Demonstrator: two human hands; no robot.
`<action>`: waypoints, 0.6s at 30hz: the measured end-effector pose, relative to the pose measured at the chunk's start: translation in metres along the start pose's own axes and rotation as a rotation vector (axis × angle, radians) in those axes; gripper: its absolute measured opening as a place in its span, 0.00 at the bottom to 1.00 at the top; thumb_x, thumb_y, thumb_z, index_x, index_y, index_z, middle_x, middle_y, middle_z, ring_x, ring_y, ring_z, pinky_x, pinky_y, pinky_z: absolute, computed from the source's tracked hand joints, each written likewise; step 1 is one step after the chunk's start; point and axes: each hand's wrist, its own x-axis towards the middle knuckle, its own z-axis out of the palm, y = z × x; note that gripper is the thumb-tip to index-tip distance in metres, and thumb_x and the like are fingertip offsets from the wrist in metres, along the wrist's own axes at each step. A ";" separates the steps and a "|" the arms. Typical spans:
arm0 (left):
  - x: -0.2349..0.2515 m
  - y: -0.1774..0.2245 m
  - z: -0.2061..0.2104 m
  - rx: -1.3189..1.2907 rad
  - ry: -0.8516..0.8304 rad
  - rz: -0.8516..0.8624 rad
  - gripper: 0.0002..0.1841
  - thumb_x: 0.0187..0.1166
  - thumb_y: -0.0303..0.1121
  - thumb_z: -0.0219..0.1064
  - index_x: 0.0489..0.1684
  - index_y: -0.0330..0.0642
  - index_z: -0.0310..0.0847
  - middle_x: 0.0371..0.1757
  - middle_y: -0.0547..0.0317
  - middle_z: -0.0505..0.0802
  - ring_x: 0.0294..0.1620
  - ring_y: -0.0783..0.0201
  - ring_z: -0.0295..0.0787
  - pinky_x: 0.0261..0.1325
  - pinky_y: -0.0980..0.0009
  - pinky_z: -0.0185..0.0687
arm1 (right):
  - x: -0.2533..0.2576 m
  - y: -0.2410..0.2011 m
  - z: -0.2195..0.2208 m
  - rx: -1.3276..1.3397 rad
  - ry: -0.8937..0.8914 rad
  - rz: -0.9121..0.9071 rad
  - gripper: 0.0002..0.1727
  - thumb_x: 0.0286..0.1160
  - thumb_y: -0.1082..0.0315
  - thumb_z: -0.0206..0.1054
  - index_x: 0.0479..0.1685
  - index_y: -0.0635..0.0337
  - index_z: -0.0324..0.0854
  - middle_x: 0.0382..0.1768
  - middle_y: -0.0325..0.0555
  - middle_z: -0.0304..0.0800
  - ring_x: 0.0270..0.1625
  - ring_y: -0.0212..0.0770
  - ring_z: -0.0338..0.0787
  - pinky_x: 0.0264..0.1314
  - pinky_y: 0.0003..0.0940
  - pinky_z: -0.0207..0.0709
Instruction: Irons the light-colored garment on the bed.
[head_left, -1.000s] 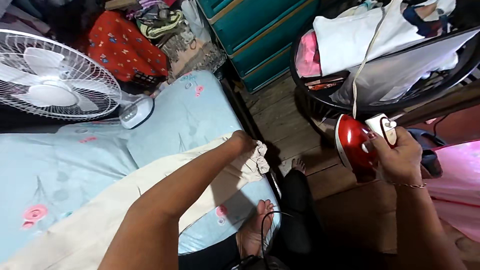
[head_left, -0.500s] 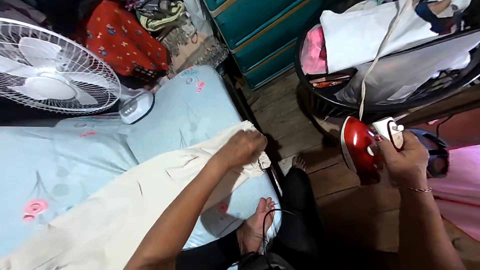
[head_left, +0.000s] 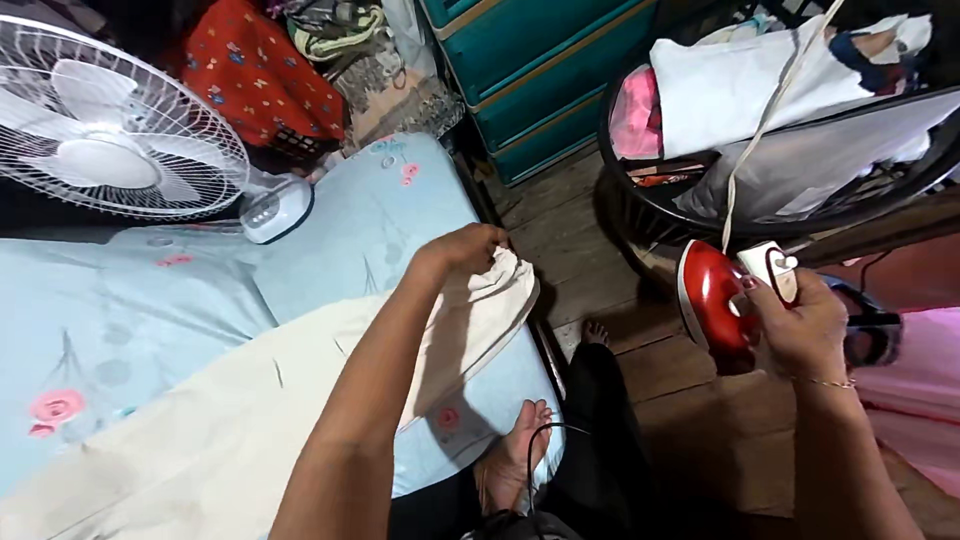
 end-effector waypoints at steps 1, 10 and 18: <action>0.007 -0.040 -0.002 -0.044 -0.154 -0.164 0.10 0.78 0.23 0.68 0.48 0.22 0.85 0.45 0.28 0.91 0.46 0.40 0.91 0.52 0.54 0.87 | 0.002 0.000 0.002 0.012 -0.003 -0.004 0.28 0.78 0.53 0.64 0.56 0.77 0.77 0.42 0.59 0.84 0.41 0.36 0.81 0.49 0.39 0.76; 0.044 -0.037 0.032 0.267 -0.110 -0.424 0.12 0.80 0.17 0.62 0.56 0.27 0.88 0.66 0.31 0.88 0.72 0.34 0.82 0.75 0.39 0.74 | 0.005 0.003 0.011 -0.003 -0.027 -0.054 0.29 0.78 0.52 0.64 0.53 0.78 0.78 0.40 0.60 0.84 0.40 0.39 0.81 0.47 0.41 0.76; 0.050 0.012 0.047 0.494 -0.545 -0.519 0.21 0.78 0.27 0.69 0.70 0.30 0.80 0.65 0.37 0.89 0.71 0.38 0.83 0.72 0.38 0.70 | 0.005 0.006 0.006 -0.016 -0.030 -0.041 0.32 0.76 0.49 0.63 0.55 0.77 0.79 0.43 0.65 0.86 0.44 0.47 0.85 0.51 0.50 0.77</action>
